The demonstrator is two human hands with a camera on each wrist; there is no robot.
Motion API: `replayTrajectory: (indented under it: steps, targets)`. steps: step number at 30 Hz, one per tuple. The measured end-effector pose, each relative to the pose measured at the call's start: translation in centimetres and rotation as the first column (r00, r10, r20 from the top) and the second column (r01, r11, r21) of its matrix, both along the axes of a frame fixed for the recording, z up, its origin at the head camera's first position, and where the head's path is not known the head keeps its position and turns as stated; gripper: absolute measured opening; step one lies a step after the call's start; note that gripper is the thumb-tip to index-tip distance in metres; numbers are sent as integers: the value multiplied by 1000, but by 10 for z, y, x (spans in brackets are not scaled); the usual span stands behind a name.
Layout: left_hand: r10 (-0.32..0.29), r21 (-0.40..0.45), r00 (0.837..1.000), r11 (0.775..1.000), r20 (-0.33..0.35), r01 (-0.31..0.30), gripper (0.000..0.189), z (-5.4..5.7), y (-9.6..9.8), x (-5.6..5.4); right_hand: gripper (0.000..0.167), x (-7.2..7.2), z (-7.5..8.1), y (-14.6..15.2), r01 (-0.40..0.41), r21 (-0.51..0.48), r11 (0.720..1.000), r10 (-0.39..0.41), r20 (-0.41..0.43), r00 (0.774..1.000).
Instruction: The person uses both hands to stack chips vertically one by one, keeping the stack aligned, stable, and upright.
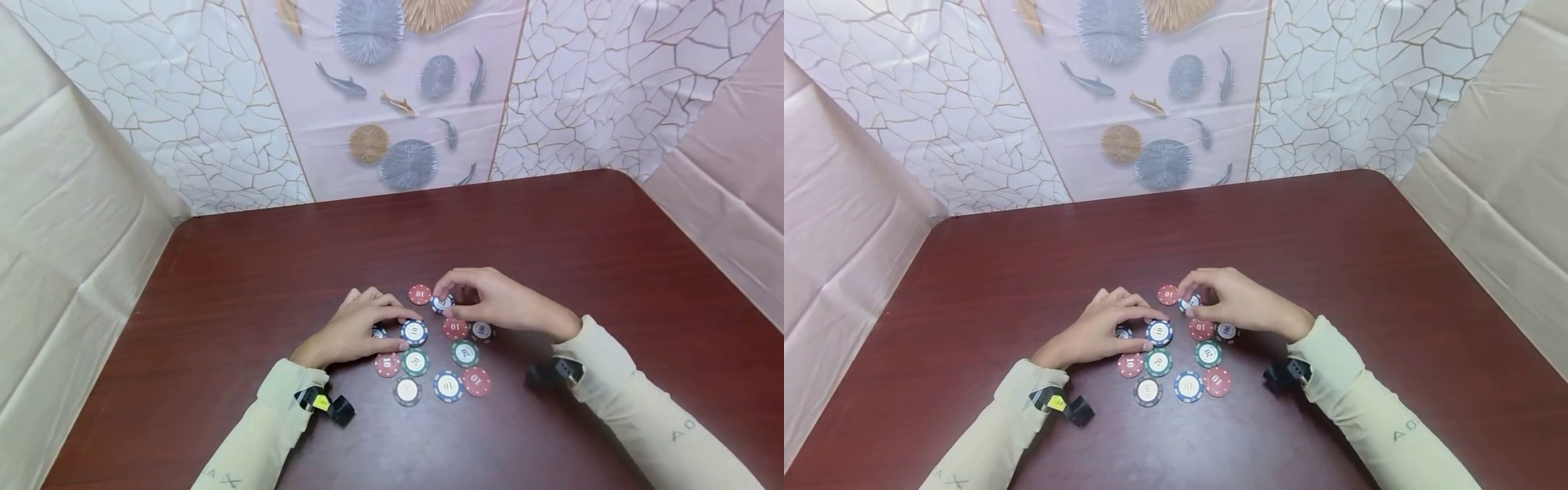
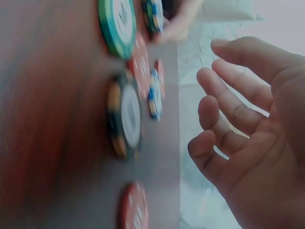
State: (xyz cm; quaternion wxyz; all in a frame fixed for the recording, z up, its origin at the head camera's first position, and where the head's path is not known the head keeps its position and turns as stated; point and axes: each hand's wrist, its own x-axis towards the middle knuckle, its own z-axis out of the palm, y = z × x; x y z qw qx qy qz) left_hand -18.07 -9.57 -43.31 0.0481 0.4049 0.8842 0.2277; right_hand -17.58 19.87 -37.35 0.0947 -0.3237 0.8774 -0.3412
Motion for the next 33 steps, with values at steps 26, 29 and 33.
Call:
replayTrajectory:
  steps: [26,29,33]
  targets:
    - [2,42,1000,999,-10,-1,44,-3,-4,0,42,31,-23,84,283,-27,959,-280,92,956]
    - [3,42,1000,999,-14,-2,44,-3,-6,1,46,32,-27,81,292,16,956,-292,65,954]
    - [-7,42,1000,999,-20,8,43,-2,-3,-1,43,35,-29,81,313,30,949,-314,42,948]
